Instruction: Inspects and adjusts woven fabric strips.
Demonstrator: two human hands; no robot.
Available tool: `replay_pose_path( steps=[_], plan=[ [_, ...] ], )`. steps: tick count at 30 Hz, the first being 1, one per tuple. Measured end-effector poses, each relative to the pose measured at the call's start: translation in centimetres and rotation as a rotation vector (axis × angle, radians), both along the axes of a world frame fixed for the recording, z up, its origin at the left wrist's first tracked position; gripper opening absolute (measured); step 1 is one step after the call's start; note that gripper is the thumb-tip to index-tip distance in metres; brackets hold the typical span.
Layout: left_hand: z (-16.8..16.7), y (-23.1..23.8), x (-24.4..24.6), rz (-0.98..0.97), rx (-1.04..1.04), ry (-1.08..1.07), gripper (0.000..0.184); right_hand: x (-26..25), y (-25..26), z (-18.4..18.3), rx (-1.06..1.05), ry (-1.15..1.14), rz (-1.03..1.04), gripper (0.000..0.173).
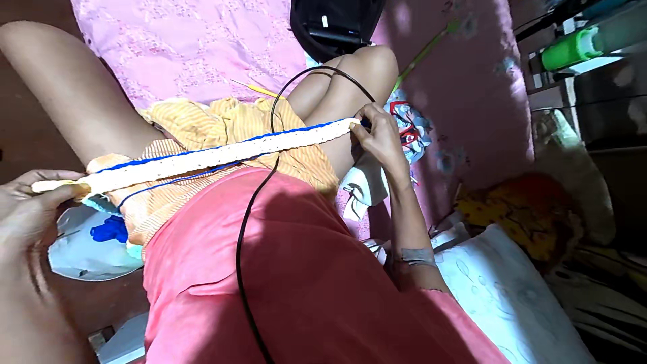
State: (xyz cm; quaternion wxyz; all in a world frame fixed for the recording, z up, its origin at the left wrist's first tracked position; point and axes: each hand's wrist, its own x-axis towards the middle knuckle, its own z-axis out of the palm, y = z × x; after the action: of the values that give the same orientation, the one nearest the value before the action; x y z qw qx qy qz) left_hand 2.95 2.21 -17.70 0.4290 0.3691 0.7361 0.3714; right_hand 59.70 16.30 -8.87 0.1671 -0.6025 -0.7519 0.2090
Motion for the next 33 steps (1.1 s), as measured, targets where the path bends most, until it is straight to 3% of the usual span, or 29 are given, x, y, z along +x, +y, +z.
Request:
replay_pose_path(
  steps=[3, 10, 16, 20, 27, 33],
  plan=[
    [-0.1, -0.1, -0.1, 0.014, -0.013, 0.003, 0.020, 0.1, 0.1, 0.0, -0.032, 0.002, -0.054, 0.019],
    [-1.7, -0.1, -1.1, 0.016, 0.040, -0.046, 0.022, 0.7, 0.3, -0.5, -0.113, 0.389, -0.186, 0.014],
    [-2.5, -0.2, -1.6, 0.015, 0.027, -0.049, 0.023, 0.6, -0.1, -1.5, -0.088, 0.555, -0.234, 0.016],
    [-2.5, -0.4, -1.7, -0.011, 0.044, -0.048, 0.026, 0.2, -0.6, -2.3, -0.009, 0.633, -0.239, 0.031],
    [-3.5, -0.9, -2.1, -0.028, 0.085, -0.096, 0.040, -1.6, -1.7, -3.4, 0.172, 0.569, -0.257, 0.058],
    [-3.7, -0.9, -2.6, -0.031, 0.101, -0.112, 0.044, -1.1, -1.3, -3.0, 0.114, 0.647, -0.263, 0.062]
  ],
)
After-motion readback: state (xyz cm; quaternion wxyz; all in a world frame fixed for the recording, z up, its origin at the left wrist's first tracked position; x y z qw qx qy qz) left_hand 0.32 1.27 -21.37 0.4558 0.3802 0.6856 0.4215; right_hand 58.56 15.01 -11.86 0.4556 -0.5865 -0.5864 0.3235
